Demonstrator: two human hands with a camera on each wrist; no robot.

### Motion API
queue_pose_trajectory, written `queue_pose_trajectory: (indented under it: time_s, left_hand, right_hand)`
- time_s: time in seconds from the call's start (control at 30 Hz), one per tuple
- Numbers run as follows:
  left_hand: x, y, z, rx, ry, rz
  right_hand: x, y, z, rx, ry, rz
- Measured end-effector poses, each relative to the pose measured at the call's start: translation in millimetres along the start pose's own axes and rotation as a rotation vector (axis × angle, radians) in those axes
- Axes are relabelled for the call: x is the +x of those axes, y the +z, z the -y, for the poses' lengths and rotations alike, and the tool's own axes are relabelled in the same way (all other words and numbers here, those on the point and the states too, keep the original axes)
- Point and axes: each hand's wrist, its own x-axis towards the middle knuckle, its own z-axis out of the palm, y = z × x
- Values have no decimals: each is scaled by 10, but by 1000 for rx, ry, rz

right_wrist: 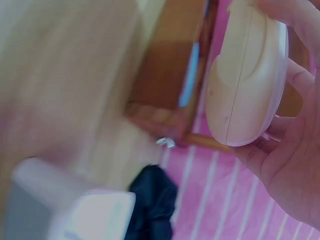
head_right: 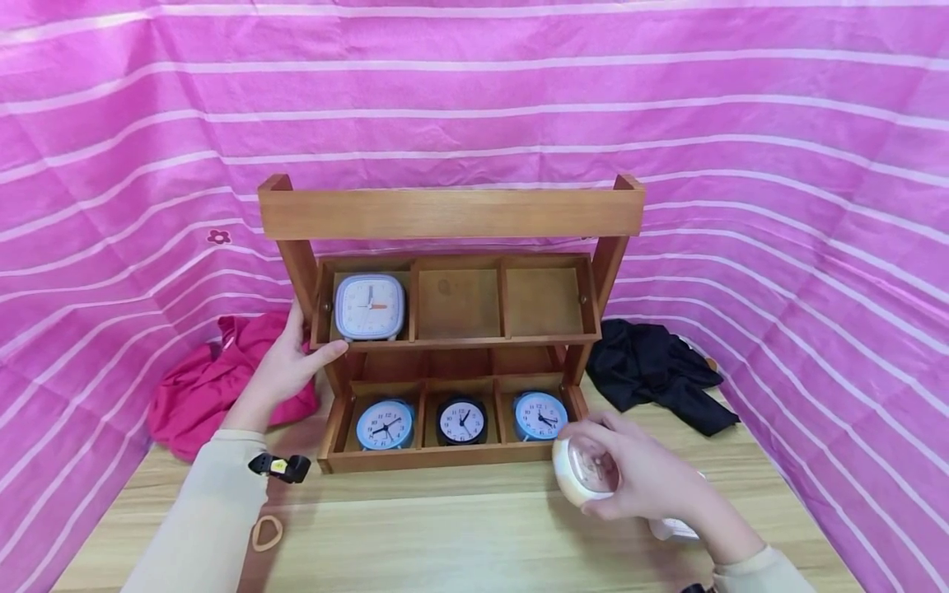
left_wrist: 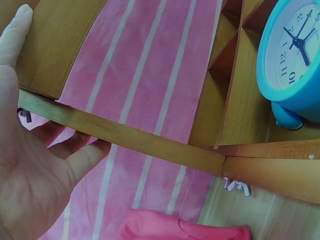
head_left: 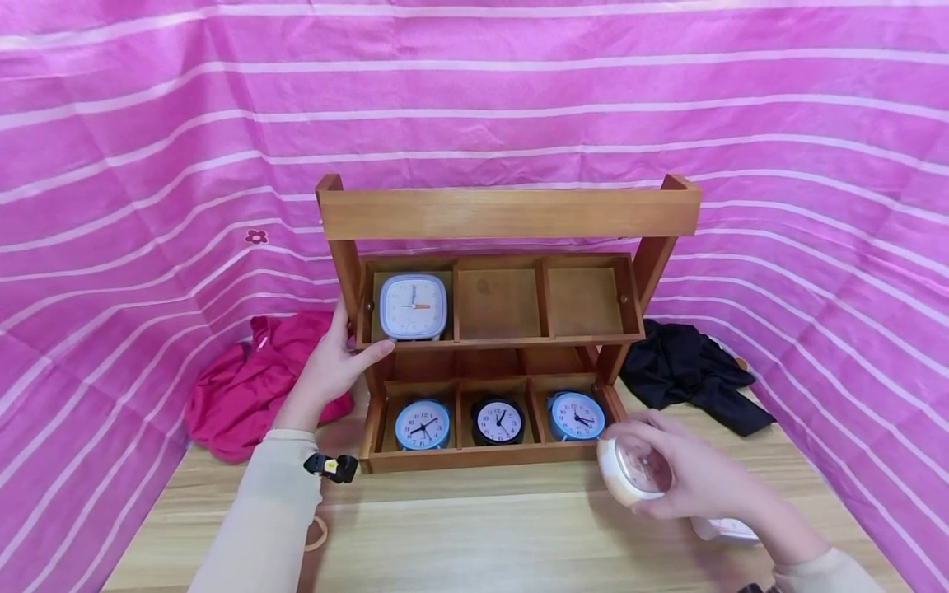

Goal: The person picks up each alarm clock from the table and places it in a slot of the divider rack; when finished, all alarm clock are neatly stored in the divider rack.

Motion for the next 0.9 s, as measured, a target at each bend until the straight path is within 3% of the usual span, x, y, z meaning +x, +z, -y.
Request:
queue_pose_trajectory:
  time_s: [0.47, 0.73, 0.9]
  left_hand:
    - [-8, -8, -6, -11, 12, 4]
    - [8, -4, 20, -18, 28, 6]
    - [0, -6, 33, 7, 15, -4]
  right_hand:
    - [872, -589, 343, -37, -130, 17]
    - [1465, -734, 479, 37, -119, -22]
    - [1778, -753, 516, 19, -119, -72]
